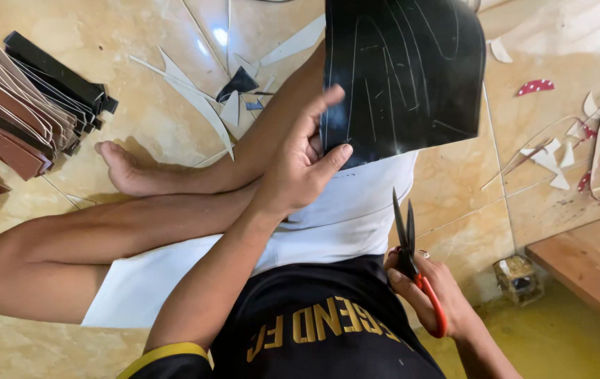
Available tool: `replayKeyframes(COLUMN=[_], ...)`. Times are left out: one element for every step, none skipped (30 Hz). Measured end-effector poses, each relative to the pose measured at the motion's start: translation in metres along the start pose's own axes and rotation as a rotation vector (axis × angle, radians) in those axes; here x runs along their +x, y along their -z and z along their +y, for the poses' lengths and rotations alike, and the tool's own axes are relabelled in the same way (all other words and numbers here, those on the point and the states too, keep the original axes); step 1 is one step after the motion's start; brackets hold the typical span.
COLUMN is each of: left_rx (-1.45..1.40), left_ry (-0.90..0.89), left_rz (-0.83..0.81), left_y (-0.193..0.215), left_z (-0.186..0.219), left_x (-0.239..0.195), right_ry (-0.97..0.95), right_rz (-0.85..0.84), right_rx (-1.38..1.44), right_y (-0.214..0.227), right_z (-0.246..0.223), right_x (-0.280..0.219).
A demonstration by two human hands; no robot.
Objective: The person sits cross-legged on a tiled floor and uses red-handled scissors to cut black leather pieces along pre-drawn white lines. They repeatedly pick up leather pieces, cut them into specific shapes, and place the finished pieces into a pile on the floor.
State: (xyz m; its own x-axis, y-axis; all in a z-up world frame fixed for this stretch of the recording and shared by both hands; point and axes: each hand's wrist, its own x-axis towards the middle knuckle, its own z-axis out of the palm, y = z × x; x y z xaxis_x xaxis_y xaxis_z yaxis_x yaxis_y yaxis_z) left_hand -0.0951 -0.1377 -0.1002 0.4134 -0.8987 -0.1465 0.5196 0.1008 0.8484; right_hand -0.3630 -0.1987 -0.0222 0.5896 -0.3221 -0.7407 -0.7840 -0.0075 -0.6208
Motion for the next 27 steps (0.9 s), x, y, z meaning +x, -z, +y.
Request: replayKeyframes(left_rx=[0.022, 0.045, 0.068, 0.048, 0.026, 0.004, 0.007, 0.01, 0.018, 0.049, 0.079, 0.11, 0.075, 0.039, 0.008, -0.011, -0.027, -0.044, -0.05, -0.056, -0.064, -0.06, -0.056, -0.052, -0.058, -0.063, -0.067], left_ry=[0.069, 0.138, 0.202, 0.2, 0.196, 0.192, 0.192, 0.193, 0.196, 0.207, 0.217, 0.227, 0.239, 0.252, 0.26, 0.268, 0.277, 0.285, 0.276, 0.266, 0.257, 0.269, 0.28, 0.29, 0.285, 0.28, 0.273], left_rz=[0.001, 0.001, -0.003, -0.006, -0.01, -0.014, -0.013, -0.012, -0.011, 0.003, 0.014, 0.024, 0.017, 0.009, 0.005, 0.0, -0.003, -0.007, -0.01, -0.014, -0.019, -0.017, -0.015, -0.014, -0.011, -0.008, -0.003], left_y=[0.0, 0.0, 0.0, -0.003, -0.009, -0.014, -0.02, -0.024, -0.028, -0.032, -0.035, -0.037, -0.039, -0.04, -0.039, -0.039, -0.038, -0.038, -0.037, -0.037, -0.038, -0.039, -0.04, -0.04, -0.041, -0.042, -0.042], left_z=[-0.002, -0.002, -0.001, 0.0, 0.001, 0.001, 0.001, -0.001, -0.002, -0.003, -0.006, -0.008, -0.011, -0.013, -0.013, -0.013, -0.012, -0.01, -0.009, -0.007, -0.007, -0.006, -0.007, -0.007, -0.008, -0.009, -0.01], left_x=[-0.007, -0.015, -0.022, -0.028, -0.032, -0.036, -0.041, -0.045, -0.05, -0.055, -0.057, -0.059, -0.061, -0.064, -0.066, -0.067, -0.07, -0.072, -0.074, -0.075, -0.075, -0.075, -0.074, -0.074, -0.074, -0.075, -0.075], right_ry=[-0.041, -0.082, -0.119, -0.116, -0.114, -0.111, -0.037, 0.036, 0.111, 0.069, 0.027, -0.014, -0.045, -0.075, -0.1, -0.096, -0.091, -0.085, -0.009, 0.066, 0.139, 0.083, 0.028, -0.028, -0.044, -0.059, -0.071], right_rz=[-0.006, -0.012, -0.015, -0.014, -0.011, -0.008, 0.01, 0.028, 0.045, 0.031, 0.022, 0.013, 0.005, -0.002, -0.011, -0.021, -0.034, -0.046, -0.042, -0.039, -0.034, -0.043, -0.05, -0.057, -0.073, -0.089, -0.106], right_rx=[-0.023, -0.045, -0.069, -0.05, -0.033, -0.016, -0.025, -0.035, -0.039, -0.028, -0.019, -0.009, 0.0, 0.009, 0.018, 0.018, 0.02, 0.022, 0.045, 0.068, 0.091, 0.077, 0.063, 0.049, 0.042, 0.035, 0.028], right_y=[-0.004, -0.008, -0.011, -0.015, -0.015, -0.015, -0.015, -0.014, -0.016, -0.018, -0.018, -0.019, -0.02, -0.021, -0.021, -0.02, -0.019, -0.018, -0.018, -0.016, -0.016, -0.015, -0.014, -0.013, -0.013, -0.013, -0.012], right_z=[0.002, 0.003, 0.004, 0.004, 0.004, 0.003, 0.001, -0.001, -0.003, -0.005, -0.008, -0.009, -0.01, -0.01, -0.011, -0.011, -0.012, -0.012, -0.012, -0.012, -0.012, -0.012, -0.012, -0.012, -0.01, -0.008, -0.006], right_x=[-0.003, -0.004, -0.004, -0.003, -0.002, -0.001, 0.0, 0.001, 0.003, 0.003, 0.004, 0.006, 0.006, 0.007, 0.009, 0.01, 0.009, 0.009, 0.009, 0.009, 0.008, 0.008, 0.009, 0.009, 0.009, 0.008, 0.008])
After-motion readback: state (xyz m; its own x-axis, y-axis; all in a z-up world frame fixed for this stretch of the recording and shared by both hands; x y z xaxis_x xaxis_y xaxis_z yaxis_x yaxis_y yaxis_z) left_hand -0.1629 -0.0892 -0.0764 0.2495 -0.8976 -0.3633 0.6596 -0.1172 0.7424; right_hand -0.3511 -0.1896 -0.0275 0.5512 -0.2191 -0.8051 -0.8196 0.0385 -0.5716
